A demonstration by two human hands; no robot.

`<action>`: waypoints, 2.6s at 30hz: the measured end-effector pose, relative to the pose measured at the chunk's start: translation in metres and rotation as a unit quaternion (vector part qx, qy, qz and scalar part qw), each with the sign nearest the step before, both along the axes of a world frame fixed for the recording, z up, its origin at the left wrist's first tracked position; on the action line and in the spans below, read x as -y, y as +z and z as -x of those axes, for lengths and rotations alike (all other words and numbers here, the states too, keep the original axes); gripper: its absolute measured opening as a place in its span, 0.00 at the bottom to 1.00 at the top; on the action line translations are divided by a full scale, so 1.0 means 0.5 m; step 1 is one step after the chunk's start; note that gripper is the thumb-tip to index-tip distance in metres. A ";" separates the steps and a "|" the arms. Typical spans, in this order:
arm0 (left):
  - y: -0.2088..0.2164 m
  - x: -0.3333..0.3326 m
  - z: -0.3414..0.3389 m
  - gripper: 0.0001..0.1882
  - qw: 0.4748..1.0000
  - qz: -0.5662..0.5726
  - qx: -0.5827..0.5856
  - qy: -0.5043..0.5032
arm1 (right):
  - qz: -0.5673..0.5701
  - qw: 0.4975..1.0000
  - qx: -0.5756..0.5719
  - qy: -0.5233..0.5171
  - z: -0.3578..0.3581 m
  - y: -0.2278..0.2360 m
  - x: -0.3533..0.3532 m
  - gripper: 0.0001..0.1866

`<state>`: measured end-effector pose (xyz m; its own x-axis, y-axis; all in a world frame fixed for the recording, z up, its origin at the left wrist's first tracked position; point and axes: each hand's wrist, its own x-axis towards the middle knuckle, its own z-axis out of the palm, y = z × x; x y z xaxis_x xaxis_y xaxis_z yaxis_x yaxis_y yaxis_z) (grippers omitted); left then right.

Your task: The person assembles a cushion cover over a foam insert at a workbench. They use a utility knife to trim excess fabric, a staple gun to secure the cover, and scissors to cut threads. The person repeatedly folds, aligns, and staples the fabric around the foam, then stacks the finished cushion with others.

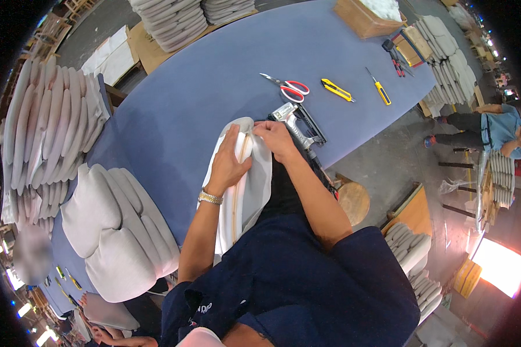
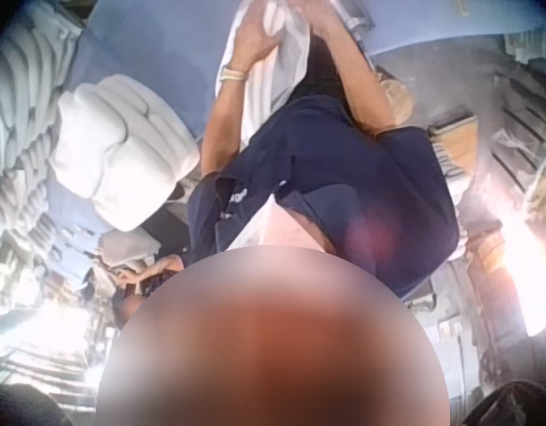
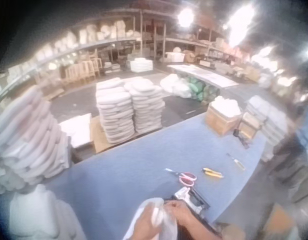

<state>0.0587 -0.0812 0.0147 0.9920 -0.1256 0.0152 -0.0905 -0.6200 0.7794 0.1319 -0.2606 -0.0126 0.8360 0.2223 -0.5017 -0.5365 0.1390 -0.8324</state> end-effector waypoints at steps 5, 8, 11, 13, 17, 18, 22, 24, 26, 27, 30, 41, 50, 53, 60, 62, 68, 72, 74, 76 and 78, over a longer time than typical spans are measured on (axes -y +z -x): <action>0.001 0.012 -0.003 0.51 1.000 -0.013 0.000 0.006 | 0.179 0.973 0.144 0.029 0.009 -0.017 0.005 0.18; 0.000 0.020 -0.005 0.53 0.999 -0.051 -0.009 0.011 | 0.306 0.920 0.241 0.047 0.028 0.014 -0.013 0.22; 0.004 0.027 -0.013 0.55 0.998 -0.046 -0.027 0.019 | 0.344 0.893 0.287 0.051 0.027 0.023 -0.019 0.21; -0.021 0.025 -0.007 0.56 0.999 -0.036 -0.034 0.017 | 0.342 0.855 0.385 0.064 0.019 0.009 -0.025 0.18; 0.028 0.031 -0.019 0.58 0.994 -0.046 -0.093 0.022 | 0.283 0.888 0.351 0.087 -0.002 -0.015 0.003 0.12; 0.028 0.029 -0.017 0.57 0.992 -0.070 -0.100 0.030 | 0.280 0.893 0.344 0.076 0.000 -0.019 -0.004 0.13; 0.009 0.037 -0.008 0.53 0.987 -0.115 -0.099 0.055 | 0.347 0.861 0.371 0.038 -0.002 -0.053 -0.024 0.21; 0.023 0.034 -0.012 0.51 0.988 -0.091 -0.107 0.067 | 0.371 0.860 0.341 0.081 -0.010 -0.027 -0.037 0.21; 0.015 0.029 -0.013 0.48 0.990 -0.055 -0.101 0.077 | 0.363 0.863 0.335 0.105 -0.016 -0.027 -0.043 0.22; 0.018 0.022 -0.024 0.46 0.993 -0.029 -0.085 0.077 | 0.345 0.865 0.349 0.105 -0.024 -0.025 -0.047 0.22; 0.022 0.002 -0.061 0.39 0.990 0.039 -0.030 0.131 | 0.326 0.859 0.379 0.109 -0.074 -0.008 -0.077 0.23; 0.028 -0.009 -0.249 0.41 0.976 0.078 -0.052 0.199 | 0.407 0.834 0.362 0.085 -0.270 0.034 -0.137 0.27; -0.002 -0.037 -0.298 0.46 0.995 -0.032 -0.086 0.033 | 0.449 0.831 0.319 0.075 -0.248 0.068 -0.136 0.25; 0.035 -0.042 -0.310 0.49 0.993 -0.066 -0.097 0.013 | 0.434 0.825 0.354 0.070 -0.254 0.046 -0.129 0.22; -0.004 -0.051 -0.284 0.47 0.996 0.039 -0.071 0.030 | 0.423 0.827 0.355 0.103 -0.230 0.053 -0.137 0.18; -0.001 -0.047 -0.279 0.46 0.997 0.028 -0.072 0.031 | 0.440 0.822 0.345 0.109 -0.223 0.053 -0.134 0.17; -0.039 -0.057 -0.254 0.42 0.998 -0.025 0.008 0.057 | 0.400 0.834 0.378 0.044 -0.198 0.063 -0.167 0.17; -0.020 -0.056 -0.252 0.38 0.997 -0.013 0.025 0.073 | 0.393 0.833 0.389 0.025 -0.194 0.063 -0.168 0.17; -0.013 -0.055 -0.254 0.37 0.996 -0.010 0.039 0.080 | 0.386 0.849 0.359 0.025 -0.193 0.071 -0.165 0.17; -0.018 -0.048 -0.248 0.35 0.995 -0.006 0.037 0.087 | 0.369 0.863 0.345 0.011 -0.188 0.063 -0.162 0.18; -0.021 -0.043 -0.251 0.34 0.993 0.012 0.067 0.098 | 0.343 0.873 0.346 -0.021 -0.183 0.049 -0.158 0.18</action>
